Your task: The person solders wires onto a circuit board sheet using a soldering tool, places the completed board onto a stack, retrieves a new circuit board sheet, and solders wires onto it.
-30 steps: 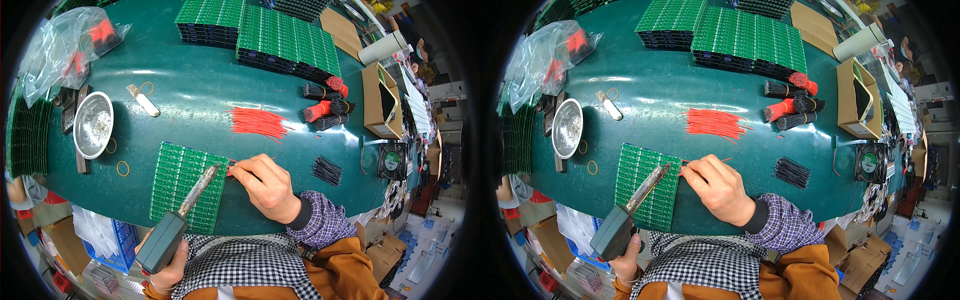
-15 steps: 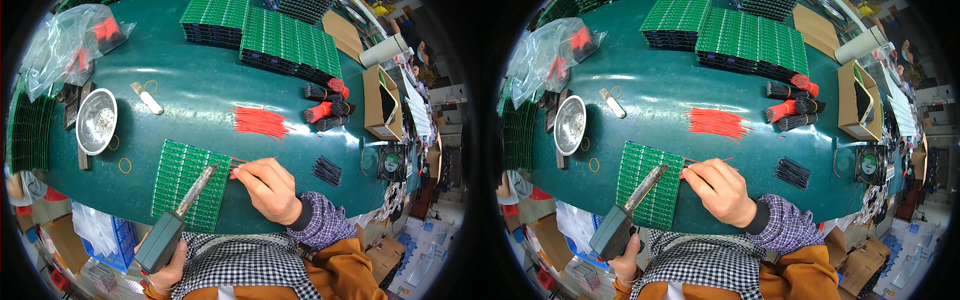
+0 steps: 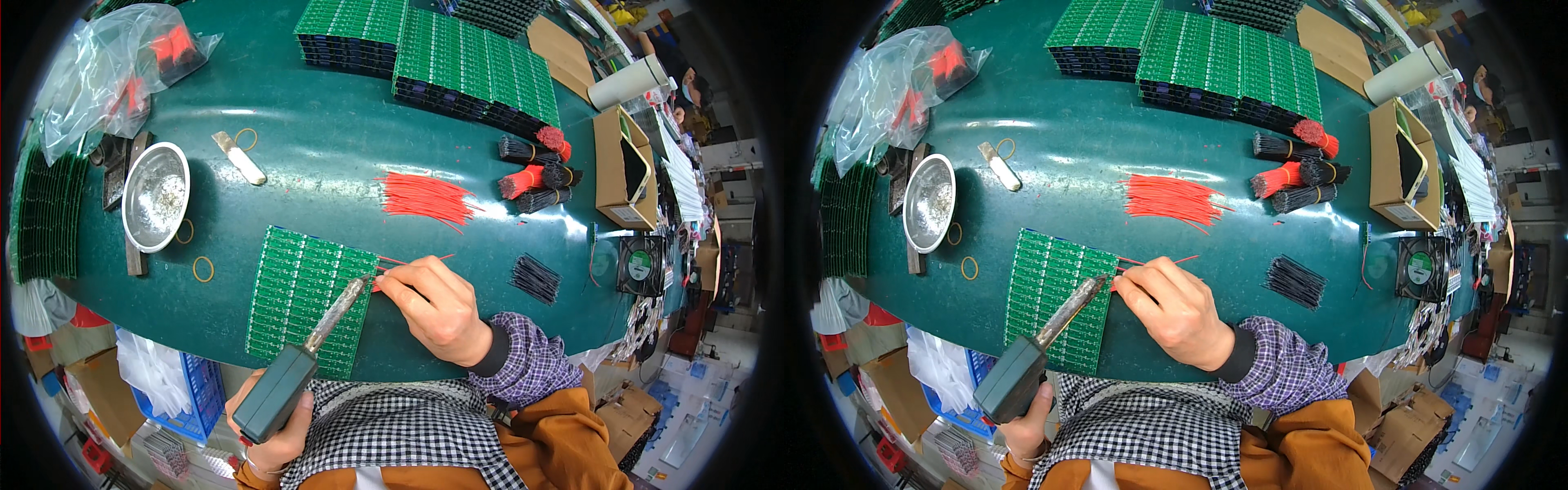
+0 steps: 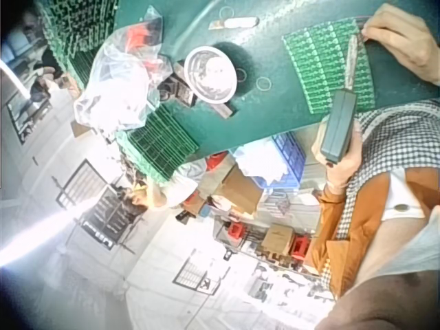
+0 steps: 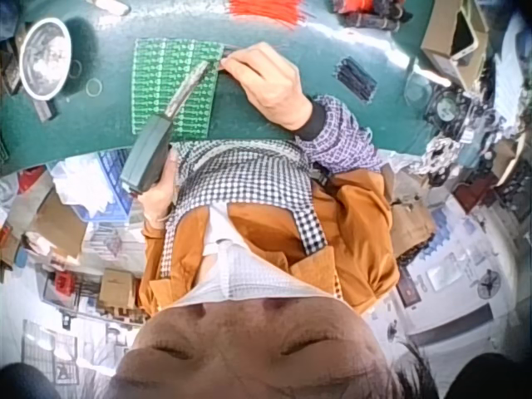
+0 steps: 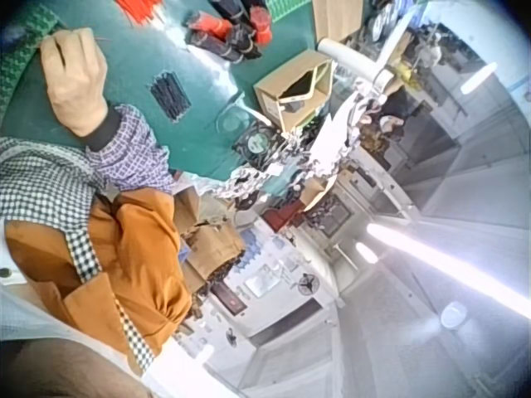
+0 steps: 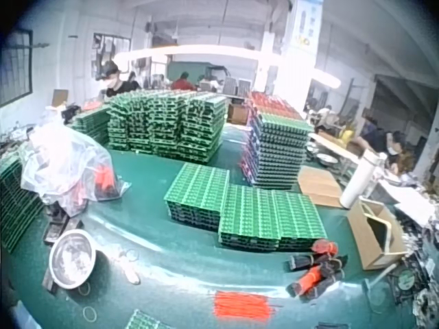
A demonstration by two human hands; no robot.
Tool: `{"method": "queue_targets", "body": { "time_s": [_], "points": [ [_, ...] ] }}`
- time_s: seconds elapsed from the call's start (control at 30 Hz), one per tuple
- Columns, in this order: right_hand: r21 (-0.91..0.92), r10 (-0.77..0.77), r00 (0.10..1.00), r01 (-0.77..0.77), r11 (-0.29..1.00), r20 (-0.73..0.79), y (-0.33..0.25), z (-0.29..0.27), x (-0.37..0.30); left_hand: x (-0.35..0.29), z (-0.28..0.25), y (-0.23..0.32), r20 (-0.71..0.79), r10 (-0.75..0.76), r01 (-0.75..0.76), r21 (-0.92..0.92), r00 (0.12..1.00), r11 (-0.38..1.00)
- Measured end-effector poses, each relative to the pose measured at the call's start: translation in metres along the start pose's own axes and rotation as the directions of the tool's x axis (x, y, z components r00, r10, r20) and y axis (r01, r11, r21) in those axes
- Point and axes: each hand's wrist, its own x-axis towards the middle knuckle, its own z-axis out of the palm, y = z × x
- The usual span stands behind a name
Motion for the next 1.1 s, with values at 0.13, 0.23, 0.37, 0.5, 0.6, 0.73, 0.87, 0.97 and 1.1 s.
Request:
{"method": "queue_targets", "body": {
  "time_s": [0.13,0.23,0.37,0.5,0.6,0.73,0.87,0.97,1.1],
  "points": [
    [0.022,0.035,0.999,-0.035,0.999,-0.002,-0.002,0.000,0.000,0.001,0.001,0.001,0.010,0.007,-0.007,0.007,1.000,1.000],
    [0.000,0.003,1.000,-0.003,1.000,0.004,0.001,0.000,-0.002,0.003,0.000,0.005,0.024,-0.010,0.010,-0.001,1.000,1.000],
    [0.002,0.002,1.000,-0.002,1.000,0.008,0.001,0.000,-0.002,0.005,-0.001,0.006,0.046,-0.022,0.020,0.034,0.999,0.999],
    [0.014,0.020,1.000,-0.020,1.000,0.005,-0.001,0.000,0.000,-0.001,0.002,-0.001,-0.014,0.018,-0.018,-0.007,1.000,1.000],
    [0.025,0.037,0.999,-0.037,0.999,0.002,-0.002,0.000,0.000,-0.002,-0.002,0.000,-0.005,0.007,-0.007,-0.004,1.000,1.000],
    [0.013,0.040,0.999,-0.040,0.999,-0.003,-0.003,0.000,0.000,-0.003,-0.004,0.000,-0.002,-0.010,0.010,-0.008,1.000,1.000],
    [0.010,0.044,0.999,-0.044,0.999,-0.006,-0.003,0.001,-0.001,-0.005,-0.003,0.000,-0.021,-0.034,0.034,-0.030,0.999,0.999],
    [0.009,0.046,0.999,-0.046,0.999,-0.013,-0.004,0.001,0.000,-0.007,-0.003,-0.002,-0.034,-0.024,0.023,-0.022,0.999,0.999],
    [0.001,0.013,0.998,-0.013,1.000,-0.060,-0.006,0.001,-0.001,-0.004,0.000,0.001,-0.077,0.005,-0.011,-0.076,0.997,0.997]
  ]
}}
